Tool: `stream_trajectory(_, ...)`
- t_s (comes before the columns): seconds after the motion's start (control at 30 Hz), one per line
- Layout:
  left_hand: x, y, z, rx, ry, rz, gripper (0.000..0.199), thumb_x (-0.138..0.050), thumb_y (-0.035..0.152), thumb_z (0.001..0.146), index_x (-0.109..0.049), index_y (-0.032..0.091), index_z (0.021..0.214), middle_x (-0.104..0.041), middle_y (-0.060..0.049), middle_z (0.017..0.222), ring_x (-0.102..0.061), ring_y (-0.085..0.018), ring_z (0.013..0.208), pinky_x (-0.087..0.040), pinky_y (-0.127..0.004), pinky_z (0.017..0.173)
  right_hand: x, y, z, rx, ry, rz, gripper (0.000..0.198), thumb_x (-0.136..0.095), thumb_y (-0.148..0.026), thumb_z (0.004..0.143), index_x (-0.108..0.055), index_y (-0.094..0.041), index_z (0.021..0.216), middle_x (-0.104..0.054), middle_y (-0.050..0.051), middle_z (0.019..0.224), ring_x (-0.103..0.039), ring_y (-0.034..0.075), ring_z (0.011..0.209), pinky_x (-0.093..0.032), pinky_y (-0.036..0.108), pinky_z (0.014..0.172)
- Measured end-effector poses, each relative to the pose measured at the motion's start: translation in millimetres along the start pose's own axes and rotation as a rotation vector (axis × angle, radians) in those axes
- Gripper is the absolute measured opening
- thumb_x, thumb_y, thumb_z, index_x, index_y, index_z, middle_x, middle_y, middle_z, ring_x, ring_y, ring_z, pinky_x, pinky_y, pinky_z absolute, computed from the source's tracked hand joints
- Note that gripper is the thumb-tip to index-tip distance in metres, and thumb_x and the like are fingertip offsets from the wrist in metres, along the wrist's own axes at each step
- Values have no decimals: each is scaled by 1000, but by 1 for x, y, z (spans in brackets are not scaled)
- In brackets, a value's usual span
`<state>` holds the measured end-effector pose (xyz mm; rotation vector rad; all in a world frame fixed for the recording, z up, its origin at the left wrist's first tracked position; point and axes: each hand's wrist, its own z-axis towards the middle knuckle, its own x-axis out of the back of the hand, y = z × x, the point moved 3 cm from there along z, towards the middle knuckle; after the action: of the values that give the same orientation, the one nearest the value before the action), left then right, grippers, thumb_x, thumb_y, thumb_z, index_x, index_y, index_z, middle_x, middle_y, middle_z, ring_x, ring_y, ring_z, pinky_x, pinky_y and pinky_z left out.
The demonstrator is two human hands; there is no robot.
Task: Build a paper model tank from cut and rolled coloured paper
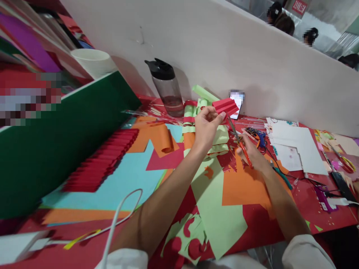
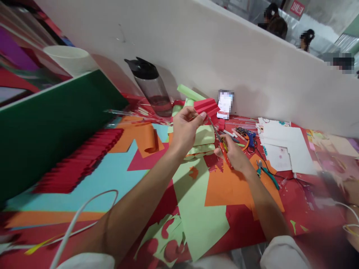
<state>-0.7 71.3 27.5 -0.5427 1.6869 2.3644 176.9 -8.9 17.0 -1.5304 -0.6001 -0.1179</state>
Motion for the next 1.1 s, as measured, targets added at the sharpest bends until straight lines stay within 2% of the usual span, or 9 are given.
stream_trajectory(0.17, 1, 4, -1, 18, -17, 48, 30, -83, 31, 75, -56, 19, 71, -56, 3, 72, -56, -11, 68, -54, -25, 69, -5, -7, 15, 25, 4, 122, 49, -68, -62, 92, -52, -25, 119, -51, -2, 86, -44, 9, 52, -48, 26, 48)
stream_trajectory(0.37, 1, 0, 0, 81, -66, 9, 20, -82, 33, 77, -69, 18, 79, -67, -2, 83, -66, -14, 77, -63, -30, 79, -4, -3, 21, 3, -2, 210, 48, -71, -64, 90, -53, -27, 114, -48, -5, 79, -44, 8, 47, -53, 27, 44)
stream_trajectory(0.63, 3, -10, 0, 79, -45, 2, 20, -80, 28, 79, -69, 20, 94, -65, 2, 77, -68, -14, 76, -65, -33, 82, -7, 4, 22, 1, -3, 229, 52, -69, -69, 88, -54, -25, 112, -55, -4, 87, -48, 6, 44, -55, 24, 42)
stream_trajectory(0.9, 5, -13, 0, 40, -57, 56, 23, -73, 24, 83, -69, 21, 105, -65, 2, 79, -67, -13, 75, -63, -31, 84, -9, -2, 20, 36, 36, 157, 45, -67, -65, 92, -57, -24, 108, -53, -8, 60, -53, 10, 40, -48, 21, 39)
stream_trajectory(1.03, 6, -15, 1, 47, -48, 56, 27, -76, 26, 81, -68, 22, 106, -62, 2, 78, -64, -13, 74, -63, -31, 82, -10, -4, 19, 40, 47, 159, 44, -68, -63, 92, -57, -23, 106, -52, -9, 58, -51, 10, 38, -44, 20, 36)
stream_trajectory(1.1, 6, -15, 1, 81, -46, 23, 26, -78, 29, 79, -66, 23, 102, -59, 3, 76, -62, -12, 71, -63, -30, 76, -9, -5, 19, 44, 35, 163, 43, -68, -63, 93, -57, -23, 106, -51, -10, 58, -49, 10, 37, -44, 21, 37)
